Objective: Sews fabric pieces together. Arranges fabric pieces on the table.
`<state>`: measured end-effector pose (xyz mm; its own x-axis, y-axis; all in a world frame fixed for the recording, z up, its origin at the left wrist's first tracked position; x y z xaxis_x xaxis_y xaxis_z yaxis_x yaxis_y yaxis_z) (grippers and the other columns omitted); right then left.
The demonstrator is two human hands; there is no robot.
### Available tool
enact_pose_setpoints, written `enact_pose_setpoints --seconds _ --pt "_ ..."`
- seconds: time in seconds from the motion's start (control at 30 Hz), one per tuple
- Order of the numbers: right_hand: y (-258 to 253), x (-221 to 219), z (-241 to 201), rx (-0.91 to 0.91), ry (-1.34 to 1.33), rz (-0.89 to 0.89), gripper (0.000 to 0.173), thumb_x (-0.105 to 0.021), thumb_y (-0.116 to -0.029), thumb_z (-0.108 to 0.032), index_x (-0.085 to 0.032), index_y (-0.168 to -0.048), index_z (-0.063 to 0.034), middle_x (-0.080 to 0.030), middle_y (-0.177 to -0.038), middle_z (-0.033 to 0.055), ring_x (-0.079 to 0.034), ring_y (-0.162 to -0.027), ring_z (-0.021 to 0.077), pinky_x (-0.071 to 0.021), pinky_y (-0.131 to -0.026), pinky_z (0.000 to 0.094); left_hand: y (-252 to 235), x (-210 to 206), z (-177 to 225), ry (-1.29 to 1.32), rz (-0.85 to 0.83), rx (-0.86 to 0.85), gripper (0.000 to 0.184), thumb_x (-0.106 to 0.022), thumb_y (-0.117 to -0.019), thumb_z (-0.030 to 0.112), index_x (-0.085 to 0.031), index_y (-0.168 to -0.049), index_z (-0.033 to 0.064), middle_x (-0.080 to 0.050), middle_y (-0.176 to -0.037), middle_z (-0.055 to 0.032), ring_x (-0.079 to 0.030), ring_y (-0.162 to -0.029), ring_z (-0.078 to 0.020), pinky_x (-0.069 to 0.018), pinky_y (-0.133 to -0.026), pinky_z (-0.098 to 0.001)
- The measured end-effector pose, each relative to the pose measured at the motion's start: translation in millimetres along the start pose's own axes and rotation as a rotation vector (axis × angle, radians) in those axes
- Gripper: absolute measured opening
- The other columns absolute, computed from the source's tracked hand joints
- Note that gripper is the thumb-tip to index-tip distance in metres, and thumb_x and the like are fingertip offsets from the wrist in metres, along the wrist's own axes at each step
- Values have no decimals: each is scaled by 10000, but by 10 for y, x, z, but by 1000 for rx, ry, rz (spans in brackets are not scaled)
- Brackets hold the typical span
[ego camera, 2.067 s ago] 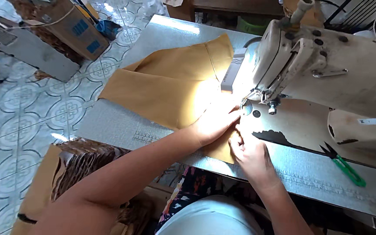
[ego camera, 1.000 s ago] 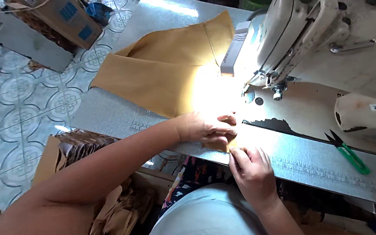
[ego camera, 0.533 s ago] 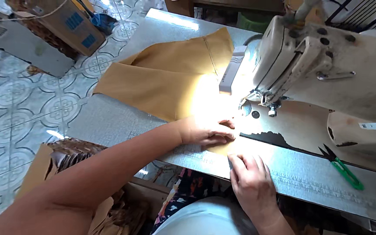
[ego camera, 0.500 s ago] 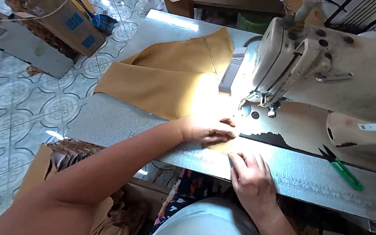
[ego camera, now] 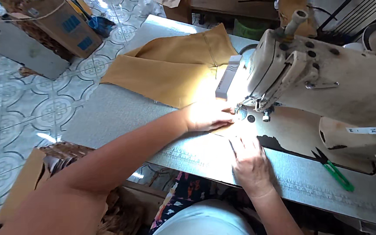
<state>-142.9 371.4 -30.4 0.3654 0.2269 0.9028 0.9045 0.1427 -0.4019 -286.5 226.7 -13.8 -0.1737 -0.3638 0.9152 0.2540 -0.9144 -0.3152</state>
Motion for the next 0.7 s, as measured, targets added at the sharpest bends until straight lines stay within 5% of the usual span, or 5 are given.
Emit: enact_pose_setpoints --seconds 0.13,0.33,0.47,0.57,0.7 --pt "27 4 -4 -1 -7 7 258 -591 -954 -141 -796 -1109 -127 -745 -1050 106 -700 -1020 308 -577 -794 412 155 -65 357 -118 102 188 269 -537 -1018 141 -762 -1166 143 -689 -1301 -44 -578 -1292 -271 -465 -1067 -470" --pt "13 15 -1 6 -18 0 271 -593 -937 -113 -793 -1120 -124 -745 -1052 116 -701 -1027 318 -578 -797 413 252 -94 337 -68 119 210 275 -525 -1031 174 -759 -1174 183 -666 -1361 -27 -523 -1364 -294 -434 -1084 -517" --pt "-80 -6 29 -12 -5 -27 277 -594 -933 -104 -778 -1141 -109 -737 -1105 142 -698 -1065 347 -588 -818 438 176 -57 236 -18 43 262 316 -469 -1059 213 -740 -1217 185 -630 -1403 2 -503 -1377 -225 -403 -1118 -479" --pt "-223 -56 90 -60 -24 -65 275 -595 -944 -104 -762 -1163 -105 -717 -1207 138 -674 -1149 346 -586 -849 469 81 -73 27 38 14 267 321 -455 -1059 184 -725 -1232 174 -623 -1401 -23 -525 -1354 -234 -418 -1106 -493" --pt "-428 -81 152 -82 -20 -93 293 -636 -931 -81 -747 -1202 -57 -697 -1125 169 -673 -1059 370 -582 -798 479 -7 -36 -135 -37 57 294 310 -483 -1052 186 -737 -1230 174 -723 -1249 -82 -612 -1269 -341 -423 -1094 -577"
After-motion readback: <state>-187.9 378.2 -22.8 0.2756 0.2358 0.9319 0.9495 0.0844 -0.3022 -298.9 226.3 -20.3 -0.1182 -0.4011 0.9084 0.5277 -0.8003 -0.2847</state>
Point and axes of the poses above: each hand's wrist, its own y-axis away from the middle knuckle, its own x-axis out of the back of the hand, z = x × y, the point moved 3 cm from there along -y, towards the middle knuckle
